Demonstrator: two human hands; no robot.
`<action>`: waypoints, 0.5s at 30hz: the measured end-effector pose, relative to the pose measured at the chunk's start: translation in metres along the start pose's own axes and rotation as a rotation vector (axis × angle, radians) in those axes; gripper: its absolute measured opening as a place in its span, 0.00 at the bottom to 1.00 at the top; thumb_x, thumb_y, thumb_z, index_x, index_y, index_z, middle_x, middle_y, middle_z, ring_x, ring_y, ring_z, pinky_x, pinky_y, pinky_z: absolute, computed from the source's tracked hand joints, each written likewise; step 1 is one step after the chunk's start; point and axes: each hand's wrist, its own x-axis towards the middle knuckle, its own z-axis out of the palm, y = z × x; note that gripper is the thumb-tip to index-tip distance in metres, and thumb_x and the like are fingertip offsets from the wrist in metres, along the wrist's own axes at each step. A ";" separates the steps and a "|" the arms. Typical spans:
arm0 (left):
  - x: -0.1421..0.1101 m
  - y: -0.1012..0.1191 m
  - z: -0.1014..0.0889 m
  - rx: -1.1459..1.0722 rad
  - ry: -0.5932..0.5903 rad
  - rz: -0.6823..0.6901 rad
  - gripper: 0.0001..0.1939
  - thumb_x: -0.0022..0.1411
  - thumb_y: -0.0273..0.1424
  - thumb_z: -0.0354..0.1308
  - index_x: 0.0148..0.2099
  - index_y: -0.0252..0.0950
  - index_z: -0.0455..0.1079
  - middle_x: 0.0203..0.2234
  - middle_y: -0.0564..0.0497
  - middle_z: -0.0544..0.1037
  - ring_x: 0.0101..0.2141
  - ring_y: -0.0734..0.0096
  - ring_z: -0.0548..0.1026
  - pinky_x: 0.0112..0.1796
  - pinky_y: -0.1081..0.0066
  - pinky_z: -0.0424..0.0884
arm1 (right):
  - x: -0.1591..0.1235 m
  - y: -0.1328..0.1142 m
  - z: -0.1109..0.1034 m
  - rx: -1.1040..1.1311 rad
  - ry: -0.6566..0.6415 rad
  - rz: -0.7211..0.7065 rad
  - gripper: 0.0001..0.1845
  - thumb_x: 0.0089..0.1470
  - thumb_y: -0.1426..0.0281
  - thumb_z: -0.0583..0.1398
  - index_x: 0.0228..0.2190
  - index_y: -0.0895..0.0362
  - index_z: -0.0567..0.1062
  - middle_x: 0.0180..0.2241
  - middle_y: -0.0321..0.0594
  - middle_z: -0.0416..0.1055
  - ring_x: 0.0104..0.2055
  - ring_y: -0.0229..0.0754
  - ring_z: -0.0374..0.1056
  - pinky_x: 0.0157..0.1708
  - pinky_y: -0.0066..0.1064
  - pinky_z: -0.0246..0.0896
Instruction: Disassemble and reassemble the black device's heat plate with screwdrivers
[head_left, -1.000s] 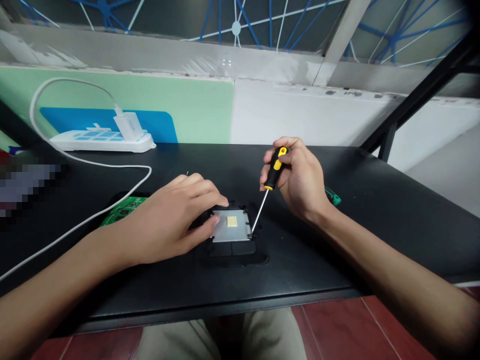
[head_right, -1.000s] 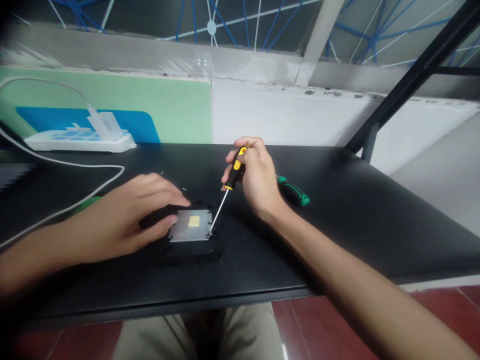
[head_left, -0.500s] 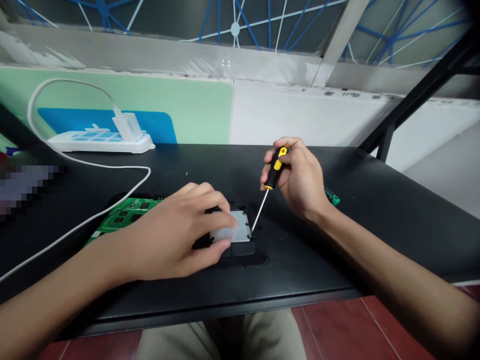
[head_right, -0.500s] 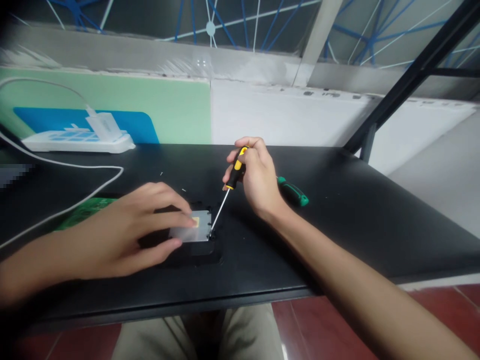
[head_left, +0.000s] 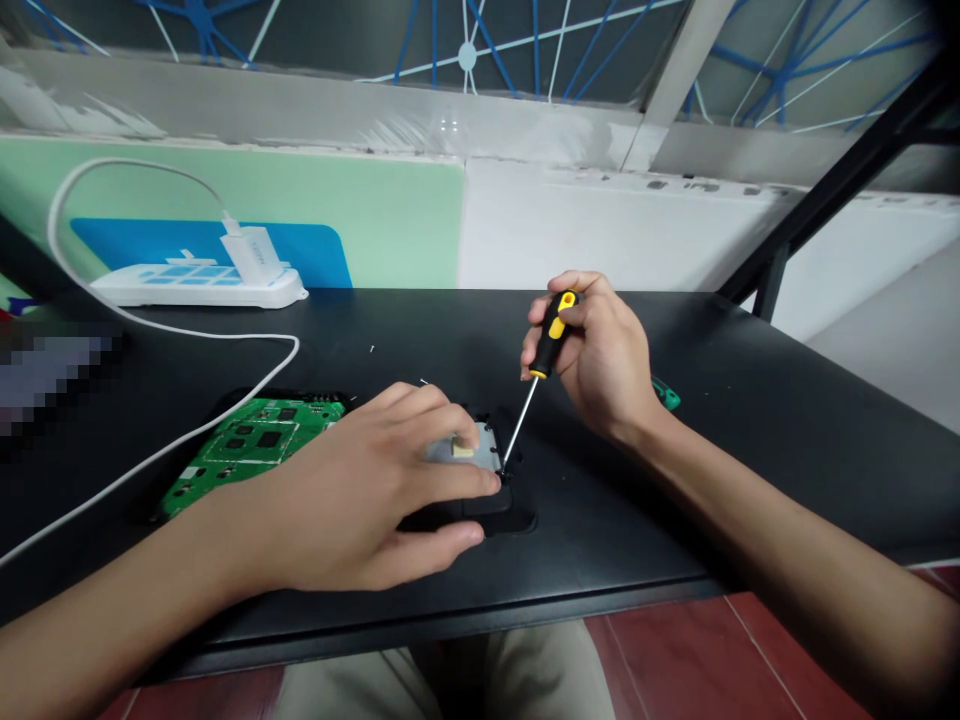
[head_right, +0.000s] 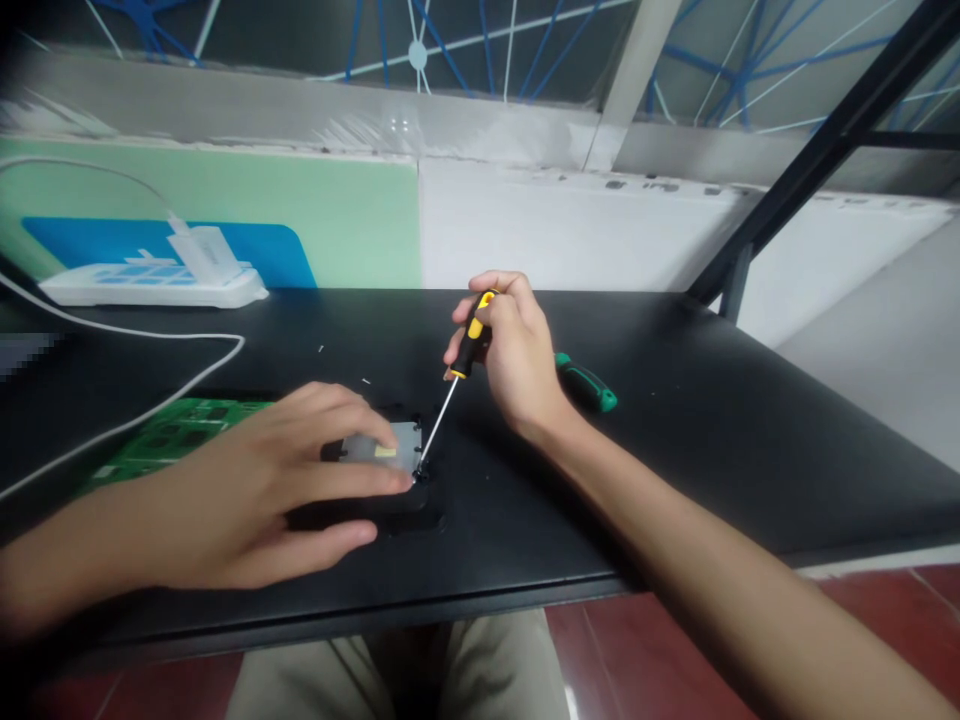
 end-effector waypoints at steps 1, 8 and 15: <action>0.001 0.001 0.001 0.005 -0.006 0.007 0.13 0.73 0.36 0.57 0.54 0.39 0.76 0.48 0.41 0.75 0.48 0.52 0.72 0.50 0.51 0.68 | 0.000 0.000 0.000 0.002 -0.001 -0.002 0.09 0.52 0.70 0.55 0.37 0.49 0.62 0.30 0.27 0.67 0.19 0.32 0.67 0.16 0.28 0.66; 0.001 0.004 0.004 0.026 0.017 0.001 0.13 0.73 0.37 0.58 0.54 0.36 0.76 0.47 0.41 0.76 0.47 0.51 0.73 0.51 0.49 0.68 | 0.001 0.000 0.001 0.021 0.010 -0.010 0.11 0.49 0.73 0.53 0.36 0.50 0.63 0.29 0.28 0.68 0.18 0.33 0.67 0.15 0.29 0.65; 0.001 0.001 0.002 0.025 0.043 -0.024 0.11 0.73 0.35 0.58 0.53 0.36 0.74 0.47 0.43 0.76 0.47 0.54 0.72 0.52 0.49 0.68 | 0.000 0.002 -0.001 0.020 -0.029 -0.009 0.07 0.55 0.67 0.56 0.37 0.49 0.62 0.30 0.27 0.66 0.19 0.32 0.67 0.16 0.27 0.65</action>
